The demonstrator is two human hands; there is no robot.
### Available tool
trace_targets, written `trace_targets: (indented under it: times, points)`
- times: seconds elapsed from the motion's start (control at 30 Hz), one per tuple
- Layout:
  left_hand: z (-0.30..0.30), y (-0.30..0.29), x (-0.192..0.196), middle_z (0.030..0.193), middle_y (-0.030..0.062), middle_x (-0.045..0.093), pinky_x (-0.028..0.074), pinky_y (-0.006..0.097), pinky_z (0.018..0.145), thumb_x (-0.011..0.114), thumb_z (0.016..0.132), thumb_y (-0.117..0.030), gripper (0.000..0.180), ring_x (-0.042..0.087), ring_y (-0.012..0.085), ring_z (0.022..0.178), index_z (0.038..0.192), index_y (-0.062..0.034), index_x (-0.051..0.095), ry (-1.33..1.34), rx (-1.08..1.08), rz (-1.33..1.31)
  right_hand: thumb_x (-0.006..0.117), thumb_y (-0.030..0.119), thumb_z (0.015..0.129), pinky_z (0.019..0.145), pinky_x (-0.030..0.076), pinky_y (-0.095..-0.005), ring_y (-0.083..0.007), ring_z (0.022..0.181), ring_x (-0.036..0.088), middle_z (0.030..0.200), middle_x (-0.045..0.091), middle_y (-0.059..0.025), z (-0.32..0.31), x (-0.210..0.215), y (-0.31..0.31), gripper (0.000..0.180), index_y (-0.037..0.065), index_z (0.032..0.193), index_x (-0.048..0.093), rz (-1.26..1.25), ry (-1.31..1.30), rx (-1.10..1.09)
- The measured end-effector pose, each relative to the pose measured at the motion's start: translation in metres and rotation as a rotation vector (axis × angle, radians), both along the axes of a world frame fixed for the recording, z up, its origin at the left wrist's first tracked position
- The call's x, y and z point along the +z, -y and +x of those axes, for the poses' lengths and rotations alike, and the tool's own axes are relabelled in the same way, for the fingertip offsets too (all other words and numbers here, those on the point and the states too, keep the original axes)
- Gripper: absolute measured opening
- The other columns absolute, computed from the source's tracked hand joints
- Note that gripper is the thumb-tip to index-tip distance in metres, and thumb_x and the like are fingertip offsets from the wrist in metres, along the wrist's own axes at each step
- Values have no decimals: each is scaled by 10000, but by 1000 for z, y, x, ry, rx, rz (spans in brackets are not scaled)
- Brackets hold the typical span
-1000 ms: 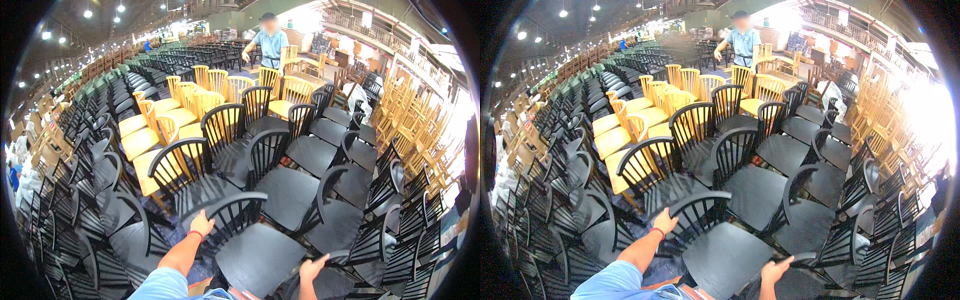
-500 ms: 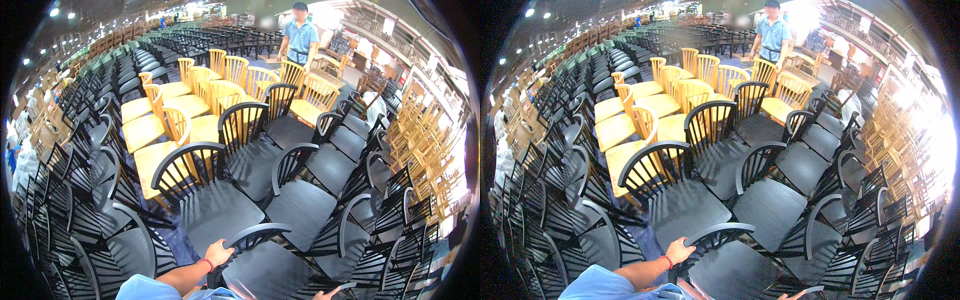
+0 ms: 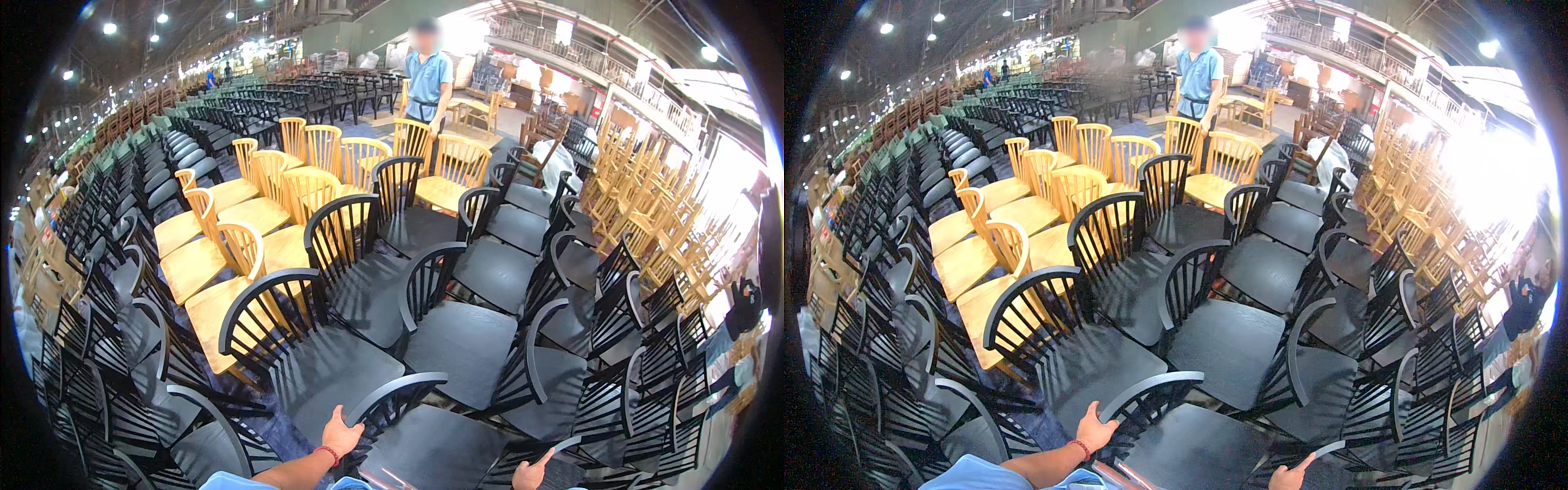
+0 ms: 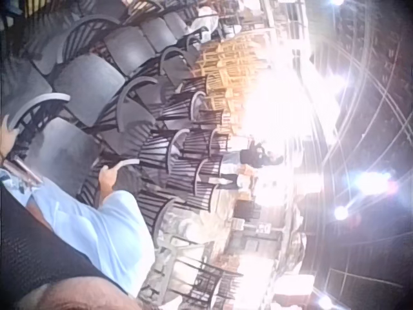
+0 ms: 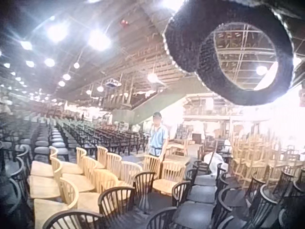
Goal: The person picks up a black wooden chair, uses a handheld rotary sander to smooth the leg ends, then applies protective caps to the legs. The person repeats this process on multiple chairs and stacks them in the warehouse.
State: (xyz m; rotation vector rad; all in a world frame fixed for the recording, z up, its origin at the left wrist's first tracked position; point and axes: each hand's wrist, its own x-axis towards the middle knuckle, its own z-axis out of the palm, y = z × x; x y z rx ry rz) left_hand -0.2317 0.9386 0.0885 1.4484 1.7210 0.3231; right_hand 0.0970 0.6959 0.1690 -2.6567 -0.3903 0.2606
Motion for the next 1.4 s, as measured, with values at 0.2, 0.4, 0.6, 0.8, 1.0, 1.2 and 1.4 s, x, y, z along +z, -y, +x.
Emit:
trace_targets:
  times: [0.2, 0.4, 0.6, 0.8, 1.0, 1.2, 1.4]
  points:
    - [0, 0, -1, 1260, 248, 599, 443, 392, 1022, 671, 745, -362, 777, 577, 371, 1180, 1389, 1, 434, -41, -25, 2, 601, 175, 767, 1082, 339, -461, -485, 1239, 463, 1346, 444, -374, -18, 44, -13, 883, 8, 1509, 151, -2, -112, -30]
    - [-12, 4, -5, 1225, 276, 604, 454, 411, 1010, 650, 738, -386, 751, 584, 392, 1158, 1363, -8, 476, -72, 9, 3, 604, 179, 779, 1109, 299, -472, -475, 1274, 428, 1363, 435, -356, -34, 71, -34, 857, -37, 1487, 172, -82, -137, 66]
    - [-3, 3, 6, 1211, 244, 622, 465, 411, 989, 646, 751, -375, 739, 596, 377, 1136, 1378, -29, 468, -17, -41, -19, 624, 190, 799, 1105, 318, -466, -467, 1221, 473, 1331, 442, -374, 8, -49, 26, 877, -21, 1496, 135, 78, 149, 96]
    - [-11, 7, 13, 1158, 223, 653, 472, 409, 969, 637, 775, -362, 708, 612, 356, 1111, 1378, -32, 467, 1, -28, -72, 643, 211, 781, 1036, 382, -488, -470, 1128, 537, 1235, 528, -367, -5, -30, 7, 845, -17, 1480, 228, -26, 75, 11]
    - [-8, 4, 16, 1140, 223, 660, 472, 406, 971, 639, 783, -367, 679, 615, 351, 1109, 1355, -32, 494, 7, -56, -42, 655, 232, 791, 1025, 391, -497, -466, 1117, 549, 1224, 542, -359, 18, -59, 21, 858, -13, 1484, 214, -178, 255, 28]
    - [-9, 7, 8, 1165, 237, 645, 467, 412, 973, 641, 794, -369, 654, 610, 367, 1110, 1341, -35, 511, 9, -61, 35, 663, 257, 808, 1019, 397, -503, -465, 1111, 556, 1222, 549, -353, 18, -75, 24, 876, -14, 1490, 185, -265, 301, 19]
    - [-8, 14, 14, 1181, 239, 633, 464, 426, 965, 640, 827, -384, 614, 589, 386, 1127, 1315, -29, 524, 84, -49, 109, 651, 277, 831, 1033, 393, -497, -463, 1157, 535, 1268, 515, -359, 10, -51, 24, 873, -22, 1488, 162, -153, 134, 61]
